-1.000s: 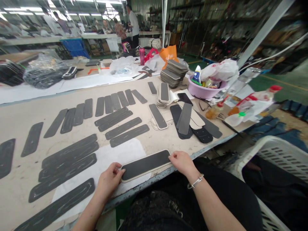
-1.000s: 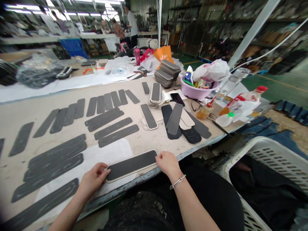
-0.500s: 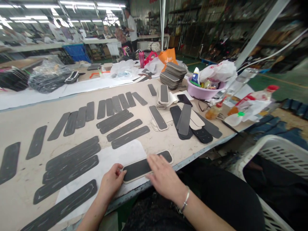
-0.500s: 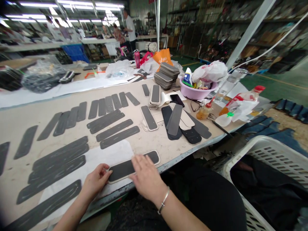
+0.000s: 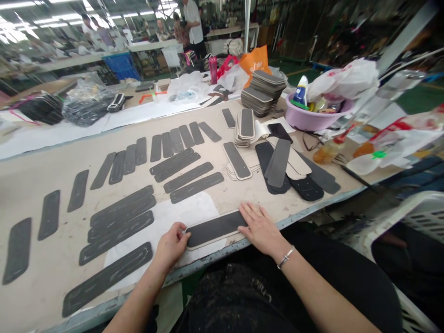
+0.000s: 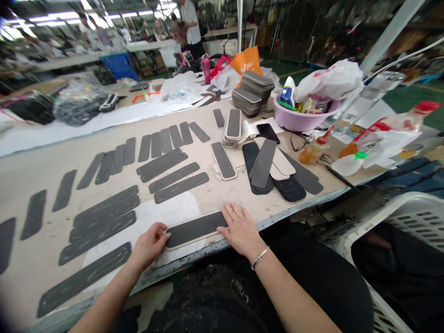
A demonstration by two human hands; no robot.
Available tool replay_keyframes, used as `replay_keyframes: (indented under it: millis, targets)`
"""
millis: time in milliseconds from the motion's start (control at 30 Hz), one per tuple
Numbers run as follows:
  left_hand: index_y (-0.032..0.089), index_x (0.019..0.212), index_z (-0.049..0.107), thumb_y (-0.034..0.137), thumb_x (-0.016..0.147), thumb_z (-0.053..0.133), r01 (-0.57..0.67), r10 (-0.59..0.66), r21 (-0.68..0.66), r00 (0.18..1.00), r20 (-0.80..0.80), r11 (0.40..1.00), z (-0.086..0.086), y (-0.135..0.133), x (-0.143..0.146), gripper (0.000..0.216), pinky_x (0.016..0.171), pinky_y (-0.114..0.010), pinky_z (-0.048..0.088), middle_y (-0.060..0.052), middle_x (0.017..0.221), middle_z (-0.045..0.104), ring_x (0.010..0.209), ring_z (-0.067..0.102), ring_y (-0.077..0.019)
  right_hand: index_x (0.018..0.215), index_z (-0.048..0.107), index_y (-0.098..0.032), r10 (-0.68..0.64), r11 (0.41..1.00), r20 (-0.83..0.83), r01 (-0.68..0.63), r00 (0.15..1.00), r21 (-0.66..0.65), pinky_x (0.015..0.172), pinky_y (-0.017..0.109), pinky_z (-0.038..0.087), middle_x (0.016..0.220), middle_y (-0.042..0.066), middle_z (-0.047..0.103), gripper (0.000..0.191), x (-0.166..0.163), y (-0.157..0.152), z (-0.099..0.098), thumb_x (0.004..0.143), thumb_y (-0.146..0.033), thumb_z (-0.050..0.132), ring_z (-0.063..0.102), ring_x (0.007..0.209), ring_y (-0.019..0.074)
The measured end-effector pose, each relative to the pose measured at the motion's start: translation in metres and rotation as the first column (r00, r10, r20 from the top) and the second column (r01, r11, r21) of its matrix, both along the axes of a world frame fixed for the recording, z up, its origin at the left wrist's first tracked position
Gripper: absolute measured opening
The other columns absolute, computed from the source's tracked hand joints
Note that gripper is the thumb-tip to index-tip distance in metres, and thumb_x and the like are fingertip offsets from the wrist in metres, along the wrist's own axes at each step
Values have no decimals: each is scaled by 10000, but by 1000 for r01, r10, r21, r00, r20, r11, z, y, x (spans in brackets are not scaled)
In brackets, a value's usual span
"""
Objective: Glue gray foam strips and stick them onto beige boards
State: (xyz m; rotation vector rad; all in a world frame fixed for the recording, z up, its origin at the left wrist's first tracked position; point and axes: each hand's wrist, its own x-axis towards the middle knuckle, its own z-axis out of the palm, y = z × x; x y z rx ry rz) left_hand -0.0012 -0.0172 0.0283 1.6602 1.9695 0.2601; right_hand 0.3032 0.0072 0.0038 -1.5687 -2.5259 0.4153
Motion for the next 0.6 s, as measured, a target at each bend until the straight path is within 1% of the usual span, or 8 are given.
replay_keyframes:
  millis: [100, 200, 300, 400, 500, 533, 600]
  targets:
    - [216, 1001, 487, 304, 834, 478, 21, -21, 10, 1000, -4, 1000, 2, -1, 2, 189, 584, -241, 358, 60, 605, 527, 566, 537, -139, 1453, 242, -161, -34, 999, 39, 33, 999, 30, 1132, 478, 135, 1506, 54, 220, 584, 11, 2, -4, 957, -451, 347, 141, 1388, 234]
    - [219, 1027, 497, 284, 844, 471, 52, -52, -6, 998, -29, 999, -1, -2, 1, 196, 590, -242, 356, 56, 615, 518, 572, 526, -137, 1450, 249, -150, -49, 998, 50, 46, 998, 51, 1135, 470, 127, 1509, 50, 207, 580, 10, 1, -6, 958, -442, 347, 129, 1390, 231]
    - [206, 1003, 503, 269, 836, 476, 65, -66, -14, 996, -59, 998, -4, 0, 0, 180, 606, -250, 370, 36, 664, 539, 605, 529, -142, 1449, 251, -143, -59, 997, 45, 57, 997, 48, 1133, 467, 137, 1510, 61, 201, 591, 7, 1, -6, 955, -452, 348, 133, 1390, 231]
    - [197, 917, 525, 253, 786, 525, 92, -89, 30, 992, -87, 995, -2, 3, 0, 143, 654, -264, 398, -2, 782, 567, 675, 545, -150, 1442, 271, -138, -65, 997, 18, 64, 998, 38, 1133, 463, 142, 1507, 79, 207, 593, 7, 2, -5, 949, -456, 355, 146, 1388, 229]
    - [202, 827, 529, 239, 746, 547, 113, -106, 100, 991, -78, 989, 4, 3, 2, 90, 670, -273, 410, -3, 790, 569, 696, 558, -157, 1430, 290, -96, -81, 995, -63, 84, 995, 45, 1139, 452, 139, 1496, 121, 232, 626, 11, 2, -6, 930, -455, 404, 162, 1384, 231]
    - [207, 809, 530, 245, 749, 542, 117, -112, 121, 993, -48, 986, 6, 2, 3, 72, 673, -274, 414, 4, 770, 573, 702, 566, -160, 1425, 292, -77, -93, 994, -110, 99, 990, 45, 1139, 446, 150, 1488, 142, 250, 645, 13, 1, -7, 917, -449, 434, 179, 1380, 233]
    - [214, 789, 539, 282, 761, 542, 106, -118, 173, 991, 63, 979, 10, -2, 4, 74, 702, -274, 429, 16, 743, 591, 732, 588, -165, 1421, 284, -52, -135, 989, -237, 146, 962, 28, 1127, 435, 205, 1456, 179, 310, 684, 18, 1, -10, 883, -417, 496, 250, 1355, 241]
